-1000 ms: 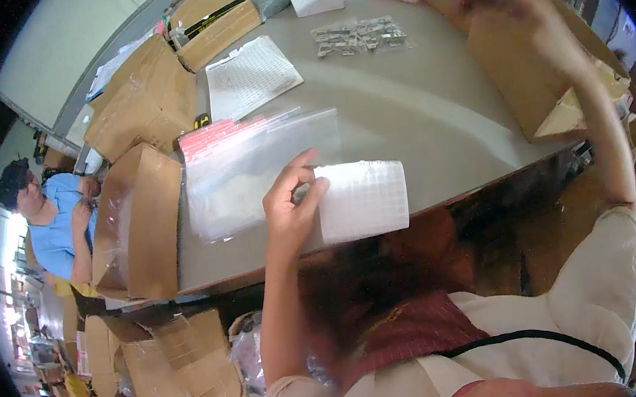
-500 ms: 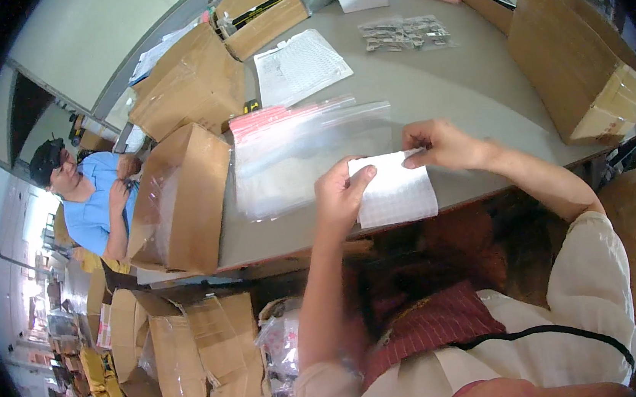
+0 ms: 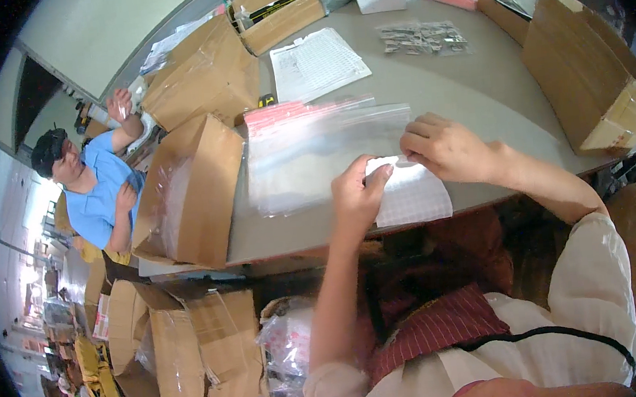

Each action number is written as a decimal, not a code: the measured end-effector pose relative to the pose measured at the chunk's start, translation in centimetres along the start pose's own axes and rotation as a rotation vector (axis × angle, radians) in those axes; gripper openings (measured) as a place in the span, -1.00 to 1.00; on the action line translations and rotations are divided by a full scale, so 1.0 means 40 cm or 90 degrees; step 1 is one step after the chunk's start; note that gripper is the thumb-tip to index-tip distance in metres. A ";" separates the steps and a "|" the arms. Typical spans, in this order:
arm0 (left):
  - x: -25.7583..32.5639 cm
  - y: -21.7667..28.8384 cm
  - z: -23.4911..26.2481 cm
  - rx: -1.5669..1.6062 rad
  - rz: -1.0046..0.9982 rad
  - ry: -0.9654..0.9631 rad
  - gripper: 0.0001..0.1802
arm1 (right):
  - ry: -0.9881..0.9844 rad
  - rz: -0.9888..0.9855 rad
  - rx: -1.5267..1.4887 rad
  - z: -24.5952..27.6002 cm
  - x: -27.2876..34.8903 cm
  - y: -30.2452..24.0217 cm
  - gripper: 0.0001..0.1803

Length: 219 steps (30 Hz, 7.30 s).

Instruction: The person packs small metal components and instructions into plastic bags, placing the filled bags into a cardboard box.

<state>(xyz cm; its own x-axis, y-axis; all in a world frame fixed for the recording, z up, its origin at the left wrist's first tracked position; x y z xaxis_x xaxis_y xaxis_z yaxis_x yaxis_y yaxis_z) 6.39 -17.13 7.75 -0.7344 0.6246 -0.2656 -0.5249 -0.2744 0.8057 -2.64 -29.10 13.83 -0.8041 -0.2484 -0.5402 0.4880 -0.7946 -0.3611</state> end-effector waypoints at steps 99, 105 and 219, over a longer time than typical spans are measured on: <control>-0.007 0.010 -0.088 -0.273 -0.261 -0.040 -0.69 | -0.394 -0.425 -0.097 -0.224 -0.237 0.391 -0.66; -0.015 0.018 -0.104 -0.275 -0.234 -0.124 -0.70 | -0.551 -0.461 0.038 -0.156 -0.171 0.398 -0.58; -0.021 -0.042 -0.044 -0.196 -0.193 -0.033 -0.71 | -0.179 0.403 -0.910 0.806 0.438 -0.009 -0.83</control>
<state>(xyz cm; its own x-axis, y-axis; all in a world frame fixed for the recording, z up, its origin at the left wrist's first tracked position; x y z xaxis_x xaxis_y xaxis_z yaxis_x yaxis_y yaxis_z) 7.12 -18.48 5.67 -0.5092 0.7439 -0.4328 -0.8229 -0.2734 0.4982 -27.84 -51.03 29.01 -0.3106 -0.5415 -0.7812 0.5272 0.5857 -0.6156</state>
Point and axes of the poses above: each hand's wrist, its own x-axis away from the middle knuckle, its own z-axis out of the back of the hand, y = z × x, the point moved 9 cm from there along -x, towards the middle knuckle, and after that the axes turned 12 degrees about -x, right-handed, at the moved point
